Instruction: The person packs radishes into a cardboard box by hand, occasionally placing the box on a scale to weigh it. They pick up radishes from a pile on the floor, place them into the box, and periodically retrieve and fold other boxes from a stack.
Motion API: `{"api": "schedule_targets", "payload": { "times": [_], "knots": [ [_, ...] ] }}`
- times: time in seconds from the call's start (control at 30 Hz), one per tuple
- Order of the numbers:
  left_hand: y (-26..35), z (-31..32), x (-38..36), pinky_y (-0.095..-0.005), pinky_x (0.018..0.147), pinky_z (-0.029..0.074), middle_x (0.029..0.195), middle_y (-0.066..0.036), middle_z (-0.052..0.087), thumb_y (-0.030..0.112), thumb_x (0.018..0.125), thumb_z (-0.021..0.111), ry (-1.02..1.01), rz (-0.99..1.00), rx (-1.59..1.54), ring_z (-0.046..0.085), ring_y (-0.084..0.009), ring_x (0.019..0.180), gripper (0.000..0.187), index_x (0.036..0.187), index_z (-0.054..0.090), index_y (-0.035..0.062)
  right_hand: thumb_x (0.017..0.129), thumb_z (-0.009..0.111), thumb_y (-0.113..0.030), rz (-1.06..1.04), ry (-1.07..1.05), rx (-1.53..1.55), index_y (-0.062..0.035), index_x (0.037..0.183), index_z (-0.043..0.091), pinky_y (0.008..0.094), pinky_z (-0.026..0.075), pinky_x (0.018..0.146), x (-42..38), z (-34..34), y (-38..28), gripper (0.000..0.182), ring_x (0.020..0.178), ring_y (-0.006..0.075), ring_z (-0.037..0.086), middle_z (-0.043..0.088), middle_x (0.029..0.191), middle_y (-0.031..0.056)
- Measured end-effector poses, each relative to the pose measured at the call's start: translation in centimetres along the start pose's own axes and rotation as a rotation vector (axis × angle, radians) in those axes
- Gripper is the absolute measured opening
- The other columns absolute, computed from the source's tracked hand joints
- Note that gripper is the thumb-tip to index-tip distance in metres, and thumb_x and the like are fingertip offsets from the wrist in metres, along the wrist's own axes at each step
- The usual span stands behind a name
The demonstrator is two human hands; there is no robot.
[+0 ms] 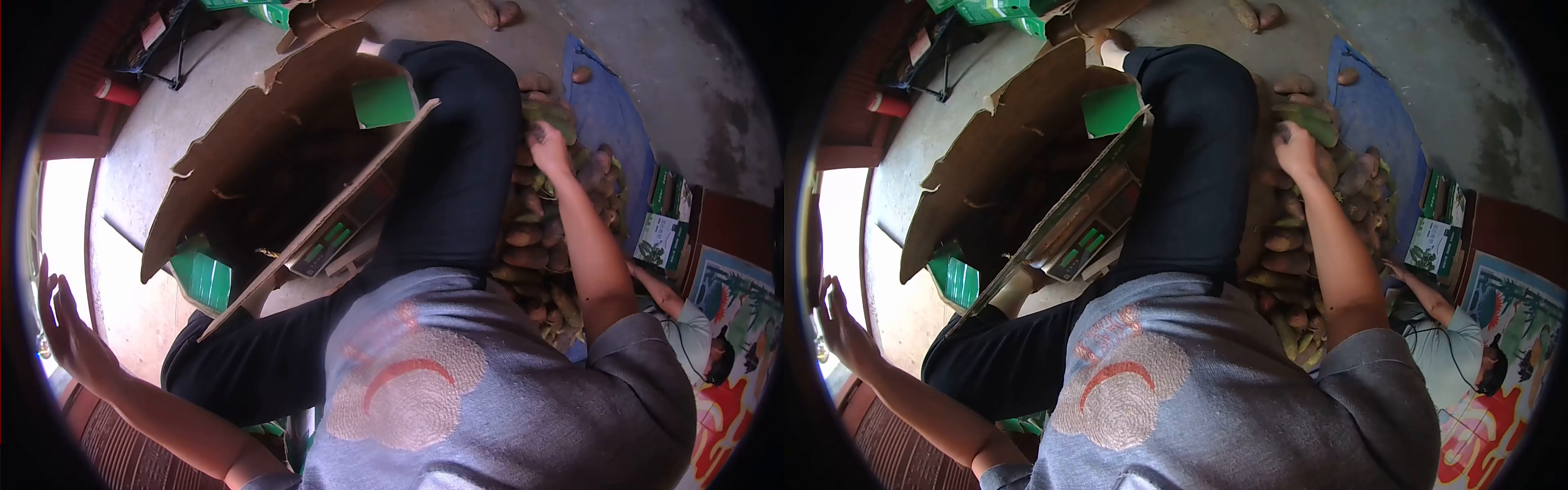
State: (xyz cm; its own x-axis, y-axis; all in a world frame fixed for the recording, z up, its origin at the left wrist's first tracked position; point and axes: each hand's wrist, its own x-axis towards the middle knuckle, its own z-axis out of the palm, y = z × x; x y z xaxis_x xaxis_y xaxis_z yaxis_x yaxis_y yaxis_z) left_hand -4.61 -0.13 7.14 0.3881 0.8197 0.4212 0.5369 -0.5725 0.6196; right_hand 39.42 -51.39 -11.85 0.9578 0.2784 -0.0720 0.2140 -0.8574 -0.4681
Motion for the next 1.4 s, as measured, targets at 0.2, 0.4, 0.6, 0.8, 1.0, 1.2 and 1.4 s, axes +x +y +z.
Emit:
{"api": "schedule_targets", "payload": {
  "times": [0.2,0.4,0.6,0.8,1.0,1.2,1.4],
  "knots": [
    [-3.6,-0.7,2.3,-0.0312,0.105,0.034,0.134,-0.008,0.049,0.008,0.093,0.052,-0.002,-0.065,-0.081,0.046,-0.0173,0.122,0.035,0.127,0.051,-0.0013,0.078,0.063,-0.018,0.041,-0.764,-0.235,-0.009,0.11,0.064,0.0373,0.047,0.091,-10.9,8.9,12.5,0.033,0.105,0.0342,0.058,0.062,0.111,0.0199],
    [-8.6,-2.0,2.8,-0.0306,0.104,0.037,0.129,-0.013,0.052,0.01,0.093,0.054,-0.019,-0.343,-0.277,0.048,-0.0193,0.122,0.037,0.128,0.05,-0.0006,0.079,0.061,-0.026,-0.097,-0.767,-0.272,-0.0076,0.121,0.057,0.0402,0.045,0.094,-14.6,17.0,18.4,0.046,0.109,0.0351,0.056,0.061,0.113,0.0207],
    [-11.8,-2.9,1.5,-0.0298,0.101,0.04,0.118,-0.013,0.06,0.012,0.091,0.058,0.014,-0.504,-0.183,0.052,-0.0212,0.117,0.033,0.123,0.056,0.0017,0.079,0.06,-0.018,0.445,-0.444,-0.315,-0.0089,0.13,0.042,0.0423,0.044,0.094,-5.6,6.0,9.4,0.055,0.109,0.0376,0.056,0.058,0.115,0.0242],
    [-15.1,-3.5,-0.1,-0.0303,0.099,0.041,0.122,-0.011,0.059,0.014,0.093,0.053,0.047,-0.628,-0.096,0.054,-0.0223,0.115,0.031,0.122,0.057,0.0021,0.071,0.072,-0.026,0.531,0.009,-0.514,-0.0076,0.135,0.033,0.04,0.039,0.102,2.6,2.3,21.0,0.077,0.125,0.0326,0.042,0.045,0.132,0.0167],
    [-15.5,-4.5,-1.8,-0.0296,0.095,0.045,0.121,-0.012,0.059,0.01,0.094,0.05,0.091,-0.654,0.034,0.056,-0.0217,0.112,0.028,0.118,0.059,-0.0001,0.06,0.082,-0.036,0.713,-0.158,-0.677,-0.0071,0.141,0.023,0.0389,0.033,0.106,5.4,-0.8,21.2,0.104,0.131,0.0267,0.037,0.04,0.14,0.0141],
    [-14.3,-4.8,-2.4,-0.0293,0.095,0.046,0.118,-0.011,0.061,0.007,0.094,0.049,0.127,-0.644,0.031,0.059,-0.0205,0.107,0.026,0.117,0.061,0.0003,0.061,0.083,-0.033,0.598,-0.335,-0.668,-0.0112,0.143,0.022,0.0398,0.033,0.105,7.5,0.1,29.1,0.104,0.132,0.0247,0.036,0.039,0.141,0.0131],
    [-12.6,-3.6,-2.5,-0.0296,0.097,0.045,0.118,-0.011,0.06,0.007,0.094,0.048,0.116,-0.633,0.049,0.058,-0.0215,0.109,0.027,0.117,0.06,-0.0001,0.067,0.08,-0.032,0.635,-0.337,-0.922,-0.0234,0.139,0.03,0.0407,0.03,0.105,4.4,0.5,19.6,0.088,0.13,0.0221,0.034,0.036,0.14,0.0037]
  ]
}}
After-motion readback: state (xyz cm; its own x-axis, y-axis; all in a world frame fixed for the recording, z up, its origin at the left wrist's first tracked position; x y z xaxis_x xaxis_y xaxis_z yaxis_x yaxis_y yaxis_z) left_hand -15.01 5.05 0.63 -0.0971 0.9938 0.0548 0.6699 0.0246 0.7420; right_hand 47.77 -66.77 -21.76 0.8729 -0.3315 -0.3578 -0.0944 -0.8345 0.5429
